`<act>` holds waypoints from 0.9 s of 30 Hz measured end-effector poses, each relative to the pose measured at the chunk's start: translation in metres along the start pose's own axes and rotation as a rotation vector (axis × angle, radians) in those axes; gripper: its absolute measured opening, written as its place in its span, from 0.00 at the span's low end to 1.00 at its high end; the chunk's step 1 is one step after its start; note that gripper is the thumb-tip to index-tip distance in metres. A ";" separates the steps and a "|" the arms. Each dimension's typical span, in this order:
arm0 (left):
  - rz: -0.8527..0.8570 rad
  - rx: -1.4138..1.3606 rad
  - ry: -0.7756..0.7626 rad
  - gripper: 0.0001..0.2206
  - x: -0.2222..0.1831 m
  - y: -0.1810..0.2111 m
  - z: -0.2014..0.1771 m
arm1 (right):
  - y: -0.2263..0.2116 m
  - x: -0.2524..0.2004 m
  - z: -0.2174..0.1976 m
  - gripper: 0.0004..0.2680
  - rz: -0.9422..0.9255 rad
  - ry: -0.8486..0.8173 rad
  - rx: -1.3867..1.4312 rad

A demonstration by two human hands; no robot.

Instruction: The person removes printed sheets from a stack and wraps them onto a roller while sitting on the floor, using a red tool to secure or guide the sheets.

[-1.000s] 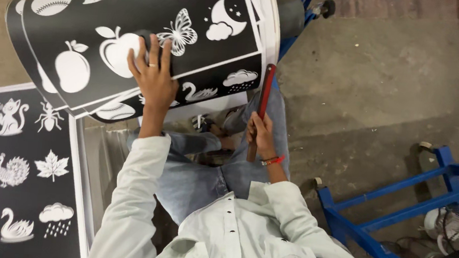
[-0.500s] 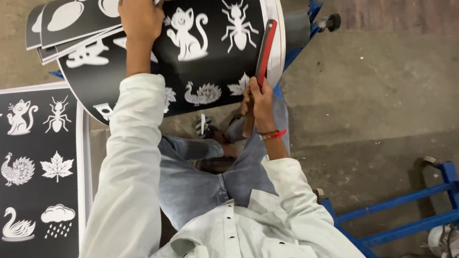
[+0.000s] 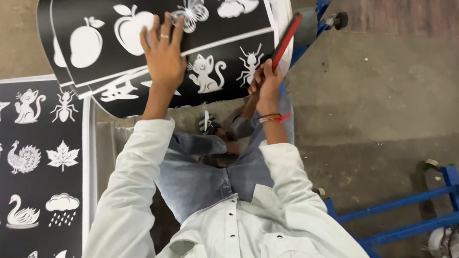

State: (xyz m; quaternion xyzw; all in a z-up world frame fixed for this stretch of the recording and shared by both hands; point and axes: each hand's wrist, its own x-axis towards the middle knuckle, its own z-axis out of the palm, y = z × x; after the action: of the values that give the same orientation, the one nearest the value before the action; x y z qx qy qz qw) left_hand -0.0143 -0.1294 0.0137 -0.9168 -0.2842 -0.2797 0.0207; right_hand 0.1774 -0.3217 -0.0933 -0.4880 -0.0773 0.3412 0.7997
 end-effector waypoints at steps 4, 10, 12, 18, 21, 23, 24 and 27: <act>0.042 0.002 -0.108 0.38 -0.025 0.011 -0.017 | 0.098 -0.018 0.041 0.14 0.118 -0.042 -0.094; 0.111 0.013 -0.228 0.41 -0.032 0.034 -0.025 | 0.215 -0.128 0.156 0.13 0.194 -0.733 -0.341; 0.133 0.044 -0.249 0.47 -0.039 0.042 -0.021 | 0.200 -0.151 0.161 0.12 0.318 -0.810 -0.301; 0.289 0.417 -0.152 0.40 -0.068 0.044 -0.004 | 0.123 -0.154 0.113 0.09 0.682 -0.751 -0.172; 0.239 0.195 -0.186 0.40 -0.065 0.037 0.007 | 0.109 -0.156 0.061 0.09 0.459 -0.967 -0.382; 0.185 0.099 -0.184 0.38 -0.047 0.032 0.019 | 0.097 -0.160 0.010 0.09 0.571 -0.838 -0.316; 0.150 0.063 -0.180 0.37 -0.031 0.025 0.024 | 0.093 -0.158 -0.009 0.09 0.619 -0.760 -0.334; 0.029 0.034 -0.244 0.38 0.025 -0.001 0.030 | 0.070 -0.156 -0.059 0.05 0.628 -0.453 -0.395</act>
State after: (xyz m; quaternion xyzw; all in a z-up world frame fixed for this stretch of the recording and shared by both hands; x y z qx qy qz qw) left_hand 0.0167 -0.1098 0.0016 -0.9476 -0.2759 -0.1610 0.0054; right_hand 0.0536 -0.4414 -0.1488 -0.5443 -0.1621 0.6450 0.5113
